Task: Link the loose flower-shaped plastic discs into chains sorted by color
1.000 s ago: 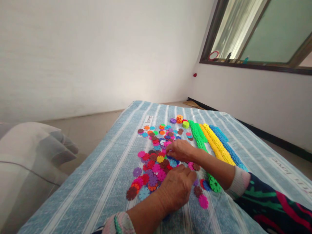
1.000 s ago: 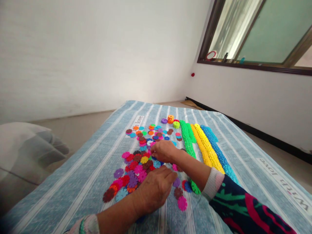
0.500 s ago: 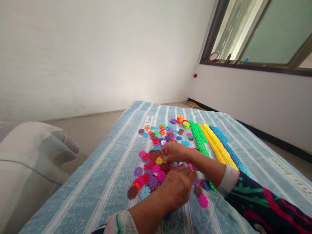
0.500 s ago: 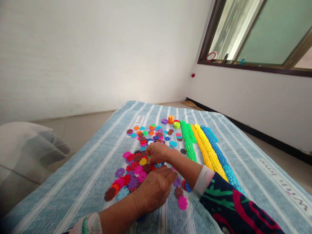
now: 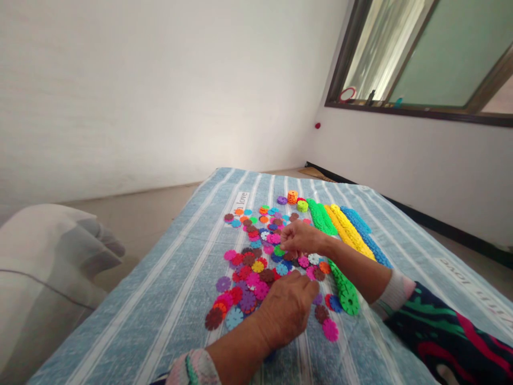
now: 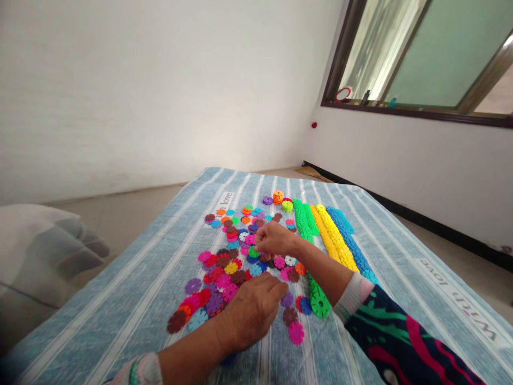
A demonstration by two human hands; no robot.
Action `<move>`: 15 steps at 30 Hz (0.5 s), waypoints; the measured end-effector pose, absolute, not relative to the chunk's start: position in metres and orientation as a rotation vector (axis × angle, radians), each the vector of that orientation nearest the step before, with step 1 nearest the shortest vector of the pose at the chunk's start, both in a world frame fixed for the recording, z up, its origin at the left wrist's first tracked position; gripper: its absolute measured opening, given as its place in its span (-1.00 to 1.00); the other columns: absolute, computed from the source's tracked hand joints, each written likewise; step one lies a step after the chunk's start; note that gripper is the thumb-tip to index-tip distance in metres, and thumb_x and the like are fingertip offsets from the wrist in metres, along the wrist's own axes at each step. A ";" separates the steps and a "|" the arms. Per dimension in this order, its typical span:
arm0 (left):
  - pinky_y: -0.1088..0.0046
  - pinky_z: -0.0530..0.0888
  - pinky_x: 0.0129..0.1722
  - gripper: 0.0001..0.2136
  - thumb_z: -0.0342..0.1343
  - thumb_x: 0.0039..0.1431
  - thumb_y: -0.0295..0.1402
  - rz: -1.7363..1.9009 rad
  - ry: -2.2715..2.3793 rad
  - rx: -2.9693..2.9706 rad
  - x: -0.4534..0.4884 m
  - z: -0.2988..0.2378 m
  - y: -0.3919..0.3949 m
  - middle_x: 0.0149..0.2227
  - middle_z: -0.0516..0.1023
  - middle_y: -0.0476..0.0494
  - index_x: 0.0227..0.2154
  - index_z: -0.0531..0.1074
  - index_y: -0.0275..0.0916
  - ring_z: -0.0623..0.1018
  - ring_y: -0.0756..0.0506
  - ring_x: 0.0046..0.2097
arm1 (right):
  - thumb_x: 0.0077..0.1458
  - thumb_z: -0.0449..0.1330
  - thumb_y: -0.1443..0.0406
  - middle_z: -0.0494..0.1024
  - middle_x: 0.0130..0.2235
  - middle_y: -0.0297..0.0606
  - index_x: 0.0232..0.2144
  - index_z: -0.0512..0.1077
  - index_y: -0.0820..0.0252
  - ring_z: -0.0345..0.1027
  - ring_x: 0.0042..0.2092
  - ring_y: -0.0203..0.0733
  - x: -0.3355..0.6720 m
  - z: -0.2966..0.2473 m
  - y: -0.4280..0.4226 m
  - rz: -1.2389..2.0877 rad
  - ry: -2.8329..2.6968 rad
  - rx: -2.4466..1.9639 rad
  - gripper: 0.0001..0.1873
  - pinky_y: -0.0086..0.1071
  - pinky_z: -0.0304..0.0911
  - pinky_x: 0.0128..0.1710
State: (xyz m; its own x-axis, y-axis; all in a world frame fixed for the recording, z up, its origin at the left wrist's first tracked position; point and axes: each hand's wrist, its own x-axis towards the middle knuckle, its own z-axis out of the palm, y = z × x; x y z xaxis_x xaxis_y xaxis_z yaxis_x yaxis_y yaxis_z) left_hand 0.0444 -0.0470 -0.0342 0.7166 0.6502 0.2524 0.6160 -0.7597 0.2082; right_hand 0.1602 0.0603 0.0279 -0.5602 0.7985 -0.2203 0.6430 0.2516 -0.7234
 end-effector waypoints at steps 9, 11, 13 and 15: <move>0.36 0.44 -0.22 -0.89 -0.04 0.16 -0.55 0.535 1.035 2.794 0.044 -0.031 -0.045 -0.31 0.48 -0.11 -0.33 0.34 -0.25 0.43 -0.10 -0.25 | -0.01 0.16 0.38 0.38 -0.69 -0.47 -0.56 0.34 0.21 0.27 -0.65 -0.39 0.231 0.047 0.081 1.008 -2.153 -1.547 -0.88 -0.57 0.16 -0.65; 0.36 0.43 -0.22 -0.87 -0.05 0.16 -0.56 0.536 1.037 2.798 0.044 -0.031 -0.045 -0.32 0.48 -0.11 -0.32 0.34 -0.25 0.42 -0.11 -0.25 | -0.02 0.16 0.40 0.37 -0.70 -0.46 -0.57 0.34 0.22 0.26 -0.66 -0.39 0.256 0.048 0.088 0.901 -2.124 -1.634 -0.88 -0.57 0.15 -0.65; 0.35 0.43 -0.22 -0.86 -0.06 0.16 -0.57 0.537 1.045 2.800 0.044 -0.031 -0.045 -0.33 0.48 -0.11 -0.32 0.35 -0.25 0.42 -0.11 -0.26 | -0.01 0.17 0.42 0.36 -0.71 -0.45 -0.58 0.34 0.23 0.26 -0.67 -0.39 0.278 0.045 0.094 0.815 -2.109 -1.723 -0.86 -0.57 0.15 -0.66; 0.35 0.42 -0.23 -0.85 -0.06 0.15 -0.58 0.534 1.048 2.801 0.044 -0.032 -0.045 -0.32 0.48 -0.11 -0.32 0.35 -0.25 0.42 -0.12 -0.25 | 0.03 0.19 0.42 0.35 -0.71 -0.45 -0.56 0.36 0.25 0.26 -0.67 -0.39 0.295 0.039 0.099 0.744 -2.106 -1.804 -0.84 -0.56 0.16 -0.65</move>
State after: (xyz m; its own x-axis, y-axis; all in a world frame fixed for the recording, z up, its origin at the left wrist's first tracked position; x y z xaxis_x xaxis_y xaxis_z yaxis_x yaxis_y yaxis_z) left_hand 0.0437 -0.0449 -0.0323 0.7011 0.6526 0.2873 0.6160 -0.7573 0.2167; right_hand 0.2951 0.0986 0.0393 -0.1881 0.9743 -0.1238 0.8360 0.0927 -0.5409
